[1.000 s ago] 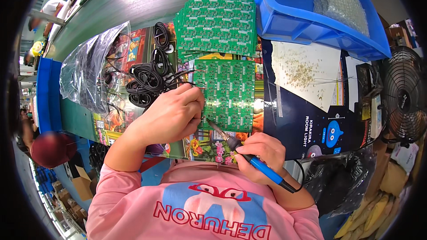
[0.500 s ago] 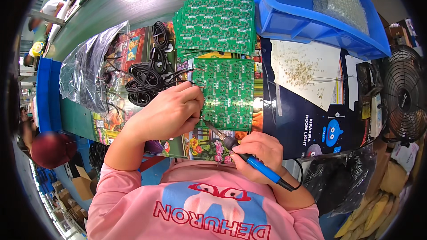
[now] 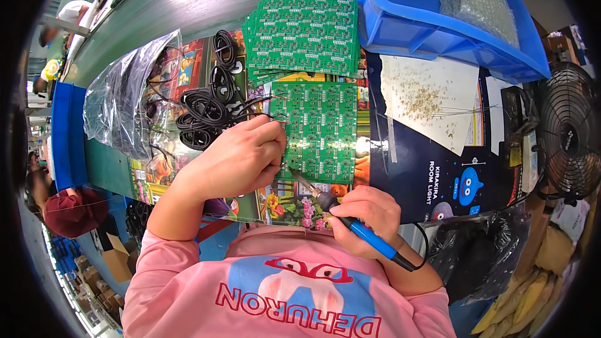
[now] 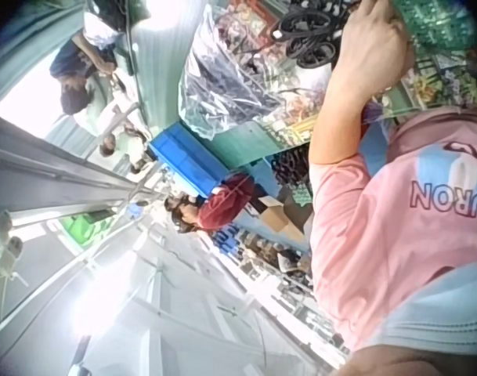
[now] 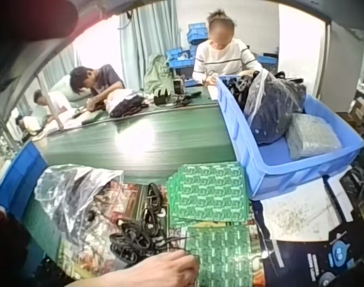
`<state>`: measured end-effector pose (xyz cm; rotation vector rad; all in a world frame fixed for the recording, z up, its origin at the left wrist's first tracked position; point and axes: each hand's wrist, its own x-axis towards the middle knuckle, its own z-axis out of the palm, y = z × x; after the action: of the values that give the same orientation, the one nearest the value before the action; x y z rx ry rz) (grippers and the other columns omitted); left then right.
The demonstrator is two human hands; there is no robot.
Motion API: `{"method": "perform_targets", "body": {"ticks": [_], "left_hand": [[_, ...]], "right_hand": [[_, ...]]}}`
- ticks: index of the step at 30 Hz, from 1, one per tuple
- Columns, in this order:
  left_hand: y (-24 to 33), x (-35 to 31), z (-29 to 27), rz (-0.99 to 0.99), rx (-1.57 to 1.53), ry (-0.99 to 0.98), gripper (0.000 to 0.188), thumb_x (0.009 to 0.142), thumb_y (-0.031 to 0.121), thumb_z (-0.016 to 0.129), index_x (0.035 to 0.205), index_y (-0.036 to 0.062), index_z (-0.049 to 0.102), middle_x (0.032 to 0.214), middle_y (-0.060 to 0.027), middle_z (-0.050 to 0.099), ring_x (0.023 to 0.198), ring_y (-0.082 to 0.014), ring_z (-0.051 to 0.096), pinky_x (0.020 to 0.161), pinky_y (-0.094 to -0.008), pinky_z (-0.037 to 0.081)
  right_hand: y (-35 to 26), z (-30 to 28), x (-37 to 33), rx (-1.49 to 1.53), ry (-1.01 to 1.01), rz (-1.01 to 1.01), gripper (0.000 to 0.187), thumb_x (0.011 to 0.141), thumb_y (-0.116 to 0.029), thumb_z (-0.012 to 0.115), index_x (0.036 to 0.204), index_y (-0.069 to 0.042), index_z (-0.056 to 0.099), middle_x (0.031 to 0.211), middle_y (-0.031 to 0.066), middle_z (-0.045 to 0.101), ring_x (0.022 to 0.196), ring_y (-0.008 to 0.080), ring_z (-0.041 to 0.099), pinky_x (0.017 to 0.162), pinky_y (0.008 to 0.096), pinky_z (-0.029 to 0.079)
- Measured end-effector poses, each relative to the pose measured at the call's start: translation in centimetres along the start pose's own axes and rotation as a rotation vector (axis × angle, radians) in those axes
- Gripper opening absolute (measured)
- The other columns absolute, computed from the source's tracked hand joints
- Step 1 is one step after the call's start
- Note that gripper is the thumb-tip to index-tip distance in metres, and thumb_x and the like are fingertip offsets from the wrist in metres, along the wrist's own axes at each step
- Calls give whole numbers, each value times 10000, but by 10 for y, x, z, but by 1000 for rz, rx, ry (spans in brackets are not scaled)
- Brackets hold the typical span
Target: The person attaches cables to a circuit board panel by positioning the wire ends on the board and soldering them using a soldering iron.
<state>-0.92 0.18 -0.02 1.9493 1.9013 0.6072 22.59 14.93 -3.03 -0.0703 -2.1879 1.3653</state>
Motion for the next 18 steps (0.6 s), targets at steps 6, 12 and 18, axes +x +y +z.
{"method": "perform_targets", "body": {"ticks": [6, 12, 18], "left_hand": [[1, 0, -1, -7, 6, 0, 116, 677, 67, 705, 729, 30, 608, 921, -73, 582, 871, -278, 572, 766, -371, 514], [-1, -2, -6, 4, -102, -13, 98, 714, 56, 708, 751, 27, 622, 926, -71, 583, 893, -277, 574, 807, -363, 503], [-6, -3, -4, 10, -103, -27, 70, 745, 45, 699, 787, 24, 647, 941, -70, 591, 911, -277, 575, 827, -362, 499]], "right_hand": [[-2, -1, 1, 13, 39, 12, 301, 661, 24, 777, 925, -47, 653, 770, 117, 648, 587, 221, 632, 523, 306, 501], [-2, -1, 1, -9, 41, 7, 294, 669, 19, 775, 927, -45, 650, 772, 117, 649, 594, 223, 633, 529, 313, 503], [-3, -2, 0, -2, 41, 30, 284, 674, 14, 774, 923, -40, 648, 776, 118, 653, 609, 232, 640, 545, 320, 511]]}}
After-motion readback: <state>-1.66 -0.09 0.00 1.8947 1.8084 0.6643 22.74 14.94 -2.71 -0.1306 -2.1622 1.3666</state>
